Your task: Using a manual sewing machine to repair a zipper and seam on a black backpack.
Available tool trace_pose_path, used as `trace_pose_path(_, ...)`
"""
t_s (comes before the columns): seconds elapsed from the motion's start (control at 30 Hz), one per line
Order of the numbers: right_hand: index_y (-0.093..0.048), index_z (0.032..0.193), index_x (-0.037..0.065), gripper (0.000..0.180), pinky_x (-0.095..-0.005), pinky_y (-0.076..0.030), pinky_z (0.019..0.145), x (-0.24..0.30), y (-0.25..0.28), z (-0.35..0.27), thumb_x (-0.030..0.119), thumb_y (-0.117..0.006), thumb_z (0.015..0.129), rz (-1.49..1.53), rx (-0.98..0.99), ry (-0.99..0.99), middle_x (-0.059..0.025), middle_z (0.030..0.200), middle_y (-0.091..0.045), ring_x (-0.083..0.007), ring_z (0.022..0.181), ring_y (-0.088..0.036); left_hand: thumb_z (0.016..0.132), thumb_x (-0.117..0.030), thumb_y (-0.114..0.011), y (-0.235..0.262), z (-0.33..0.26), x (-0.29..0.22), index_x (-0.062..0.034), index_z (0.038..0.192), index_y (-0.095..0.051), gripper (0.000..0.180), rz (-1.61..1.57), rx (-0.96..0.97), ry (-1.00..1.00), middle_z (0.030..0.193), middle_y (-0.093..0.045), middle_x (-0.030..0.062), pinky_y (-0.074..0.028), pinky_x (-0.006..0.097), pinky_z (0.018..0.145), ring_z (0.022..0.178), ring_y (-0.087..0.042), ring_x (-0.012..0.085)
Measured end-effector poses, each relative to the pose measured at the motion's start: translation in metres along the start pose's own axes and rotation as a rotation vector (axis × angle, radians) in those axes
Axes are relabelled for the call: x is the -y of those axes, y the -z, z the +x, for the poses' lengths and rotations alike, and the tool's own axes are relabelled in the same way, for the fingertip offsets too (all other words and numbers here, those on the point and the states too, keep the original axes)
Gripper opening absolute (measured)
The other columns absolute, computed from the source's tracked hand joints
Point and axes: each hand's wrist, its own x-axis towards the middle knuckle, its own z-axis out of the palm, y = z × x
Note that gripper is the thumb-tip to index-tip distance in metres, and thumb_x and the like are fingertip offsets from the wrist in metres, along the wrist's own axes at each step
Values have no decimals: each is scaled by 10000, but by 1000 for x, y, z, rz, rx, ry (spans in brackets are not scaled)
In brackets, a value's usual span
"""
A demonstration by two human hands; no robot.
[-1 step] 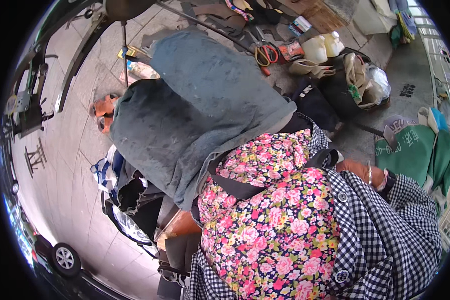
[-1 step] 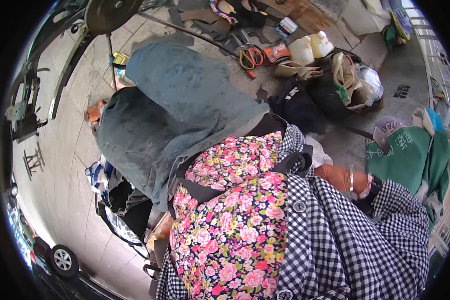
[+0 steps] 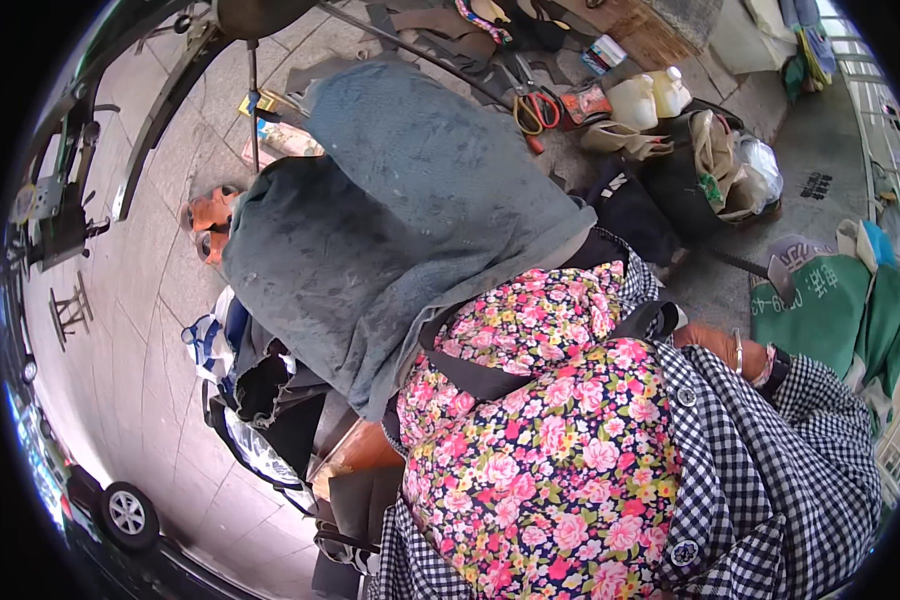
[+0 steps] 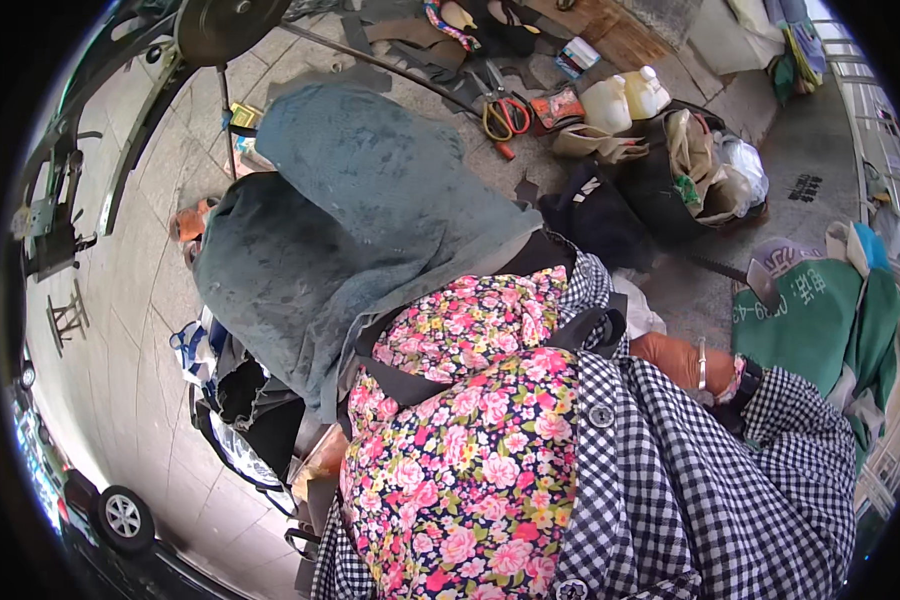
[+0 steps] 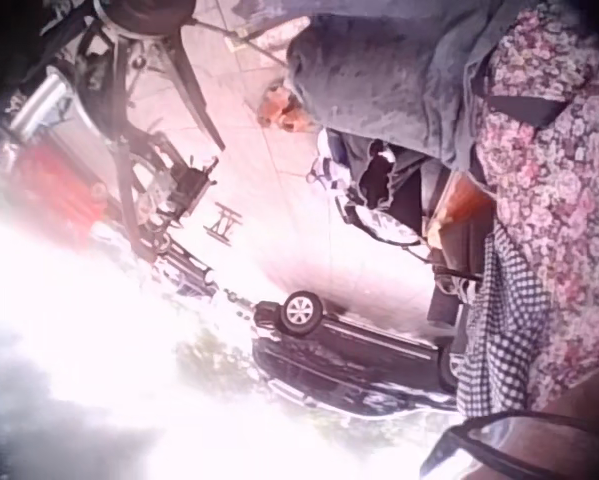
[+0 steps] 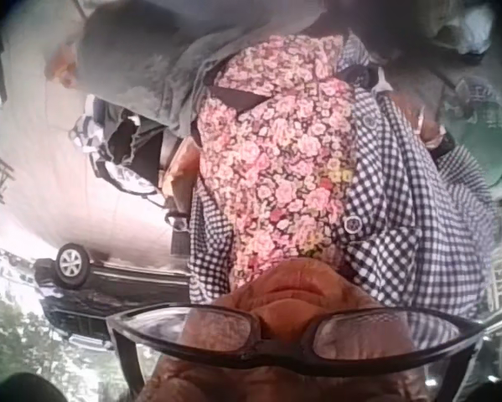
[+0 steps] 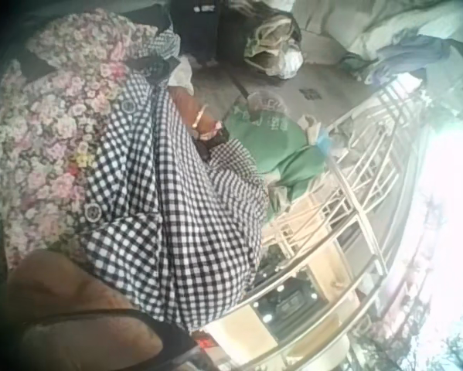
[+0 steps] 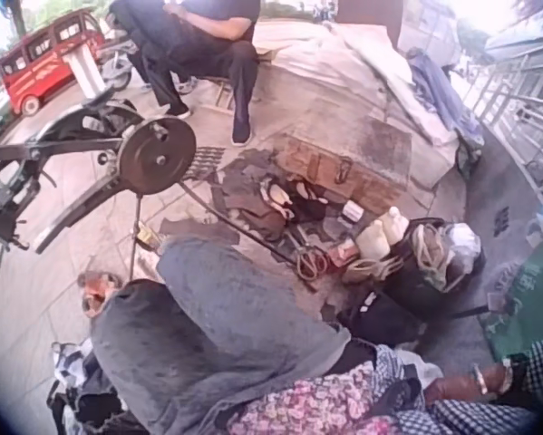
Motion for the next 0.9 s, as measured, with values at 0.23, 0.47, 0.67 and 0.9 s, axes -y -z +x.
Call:
trace_pose_path(0.23,-579,600,46,95,-263,-367,515,-9,-3,1,97,-642,650,-53,-117,140,-37,606,-567,-125,552,-511,787,-195,-558,-5,-2,7,11,1167,-454,445,-49,-48,8,1023,-572,137,-416,334,818,917,-559,248)
trace_pose_path(0.47,-566,627,-9,95,-242,-331,493,24,2,-1,17,-652,657,-85,-288,38,-27,563,-508,-82,535,-442,788,-198,-558,14,5,-2,12,1173,-448,452,-25,-66,3,1029,-569,136,-414,333,823,925,-557,248)
trace_pose_path(0.67,-604,768,2,93,-217,-429,621,-26,19,5,42,-658,704,451,-33,-250,-60,720,-606,-84,688,-553,788,-200,-558,55,27,-28,12,1178,-443,458,73,-64,-58,1033,-566,136,-413,333,828,932,-556,248)
trace_pose_path(0.9,-588,812,24,149,-246,-443,622,-18,90,35,151,-630,746,-580,-412,69,-29,731,-581,-109,646,-521,789,-202,-558,87,39,-62,13,1184,-437,465,153,-44,-67,1039,-562,135,-412,333,833,940,-554,248)
